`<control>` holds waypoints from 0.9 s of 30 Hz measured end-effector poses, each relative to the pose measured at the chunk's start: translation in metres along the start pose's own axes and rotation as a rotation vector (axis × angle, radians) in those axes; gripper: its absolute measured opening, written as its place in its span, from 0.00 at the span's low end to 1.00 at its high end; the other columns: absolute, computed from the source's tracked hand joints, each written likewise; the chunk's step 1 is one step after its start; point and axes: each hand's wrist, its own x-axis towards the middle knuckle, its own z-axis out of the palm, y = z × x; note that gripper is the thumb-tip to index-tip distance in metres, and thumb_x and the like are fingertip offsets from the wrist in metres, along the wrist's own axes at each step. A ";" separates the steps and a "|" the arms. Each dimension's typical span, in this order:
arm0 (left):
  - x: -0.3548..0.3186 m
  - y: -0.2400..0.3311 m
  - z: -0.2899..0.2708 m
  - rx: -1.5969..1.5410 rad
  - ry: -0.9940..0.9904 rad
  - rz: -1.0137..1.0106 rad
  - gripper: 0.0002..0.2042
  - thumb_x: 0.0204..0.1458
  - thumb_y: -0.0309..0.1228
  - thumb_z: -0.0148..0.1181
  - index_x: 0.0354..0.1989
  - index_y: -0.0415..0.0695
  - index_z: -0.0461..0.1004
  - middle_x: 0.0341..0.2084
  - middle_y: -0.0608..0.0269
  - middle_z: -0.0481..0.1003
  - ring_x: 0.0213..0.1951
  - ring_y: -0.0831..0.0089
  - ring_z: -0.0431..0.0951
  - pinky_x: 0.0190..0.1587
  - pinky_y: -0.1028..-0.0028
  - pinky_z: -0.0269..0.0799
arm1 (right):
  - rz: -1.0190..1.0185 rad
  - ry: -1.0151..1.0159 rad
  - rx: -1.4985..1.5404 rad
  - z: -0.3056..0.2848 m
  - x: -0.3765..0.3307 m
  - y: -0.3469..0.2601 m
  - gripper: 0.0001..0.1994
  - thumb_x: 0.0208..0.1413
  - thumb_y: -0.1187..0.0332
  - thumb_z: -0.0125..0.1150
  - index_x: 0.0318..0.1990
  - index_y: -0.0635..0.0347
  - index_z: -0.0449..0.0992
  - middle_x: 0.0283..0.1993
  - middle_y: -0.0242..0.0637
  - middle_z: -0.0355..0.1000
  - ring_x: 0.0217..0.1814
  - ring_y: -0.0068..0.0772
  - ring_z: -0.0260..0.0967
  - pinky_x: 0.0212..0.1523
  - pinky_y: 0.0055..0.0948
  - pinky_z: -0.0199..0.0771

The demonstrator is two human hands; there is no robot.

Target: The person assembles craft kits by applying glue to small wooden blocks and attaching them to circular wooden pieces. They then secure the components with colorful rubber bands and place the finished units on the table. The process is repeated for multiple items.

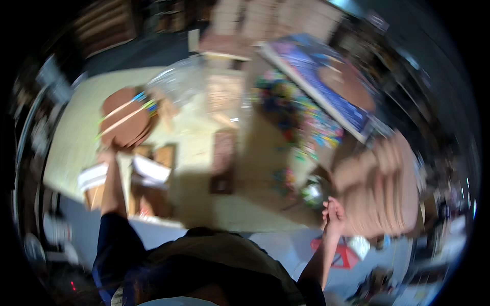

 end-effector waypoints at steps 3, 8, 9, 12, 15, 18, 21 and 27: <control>-0.081 0.086 -0.055 -0.208 0.417 0.640 0.32 0.44 0.48 0.66 0.47 0.30 0.70 0.39 0.39 0.74 0.40 0.52 0.74 0.47 0.59 0.69 | -0.483 0.428 -0.351 -0.034 -0.021 -0.077 0.08 0.59 0.69 0.57 0.41 0.64 0.76 0.36 0.33 0.73 0.34 0.18 0.67 0.37 0.18 0.67; -0.300 0.249 -0.134 -0.807 -0.753 0.880 0.25 0.52 0.30 0.60 0.57 0.35 0.61 0.54 0.49 0.65 0.57 0.57 0.63 0.61 0.64 0.54 | -0.820 0.956 -0.659 -0.138 0.042 -0.174 0.10 0.52 0.69 0.63 0.39 0.65 0.76 0.35 0.35 0.73 0.33 0.24 0.69 0.38 0.23 0.69; -0.348 0.278 -0.157 -0.903 -0.934 1.011 0.23 0.51 0.25 0.57 0.56 0.37 0.62 0.55 0.50 0.65 0.58 0.59 0.62 0.62 0.64 0.54 | -0.707 1.034 -0.911 -0.173 0.054 -0.185 0.17 0.48 0.62 0.67 0.41 0.65 0.77 0.38 0.40 0.74 0.36 0.34 0.71 0.41 0.29 0.71; -0.466 0.346 -0.197 -1.127 -1.072 1.635 0.26 0.44 0.27 0.61 0.55 0.41 0.64 0.56 0.50 0.64 0.60 0.52 0.61 0.62 0.57 0.55 | -0.184 0.842 -1.077 -0.248 0.092 -0.184 0.49 0.34 0.48 0.75 0.61 0.68 0.59 0.57 0.59 0.64 0.57 0.49 0.66 0.54 0.39 0.67; -0.532 0.401 -0.268 -1.170 -1.126 1.941 0.30 0.43 0.33 0.65 0.57 0.41 0.63 0.60 0.52 0.60 0.62 0.53 0.58 0.62 0.55 0.53 | 0.104 0.401 -0.521 -0.243 0.107 -0.182 0.54 0.32 0.44 0.75 0.60 0.77 0.57 0.57 0.54 0.64 0.56 0.41 0.65 0.53 0.34 0.67; -0.588 0.450 -0.322 -1.244 -1.063 2.082 0.34 0.44 0.35 0.64 0.60 0.38 0.59 0.62 0.51 0.56 0.65 0.51 0.53 0.63 0.54 0.51 | 0.123 0.414 -0.549 -0.249 0.108 -0.185 0.52 0.32 0.44 0.75 0.59 0.75 0.60 0.57 0.51 0.65 0.56 0.39 0.65 0.54 0.32 0.65; -0.623 0.465 -0.341 -1.354 -1.061 2.106 0.34 0.44 0.34 0.64 0.60 0.38 0.59 0.62 0.51 0.57 0.65 0.52 0.53 0.63 0.57 0.54 | 0.094 0.451 -0.552 -0.263 0.115 -0.175 0.48 0.33 0.44 0.75 0.56 0.73 0.64 0.52 0.46 0.68 0.51 0.35 0.66 0.52 0.31 0.65; -0.637 0.465 -0.331 -1.322 -1.186 2.070 0.32 0.45 0.32 0.63 0.60 0.38 0.60 0.62 0.52 0.58 0.65 0.53 0.53 0.62 0.64 0.58 | -0.071 0.494 -0.528 -0.254 0.113 -0.180 0.39 0.34 0.48 0.76 0.48 0.72 0.70 0.44 0.46 0.71 0.44 0.38 0.69 0.45 0.33 0.69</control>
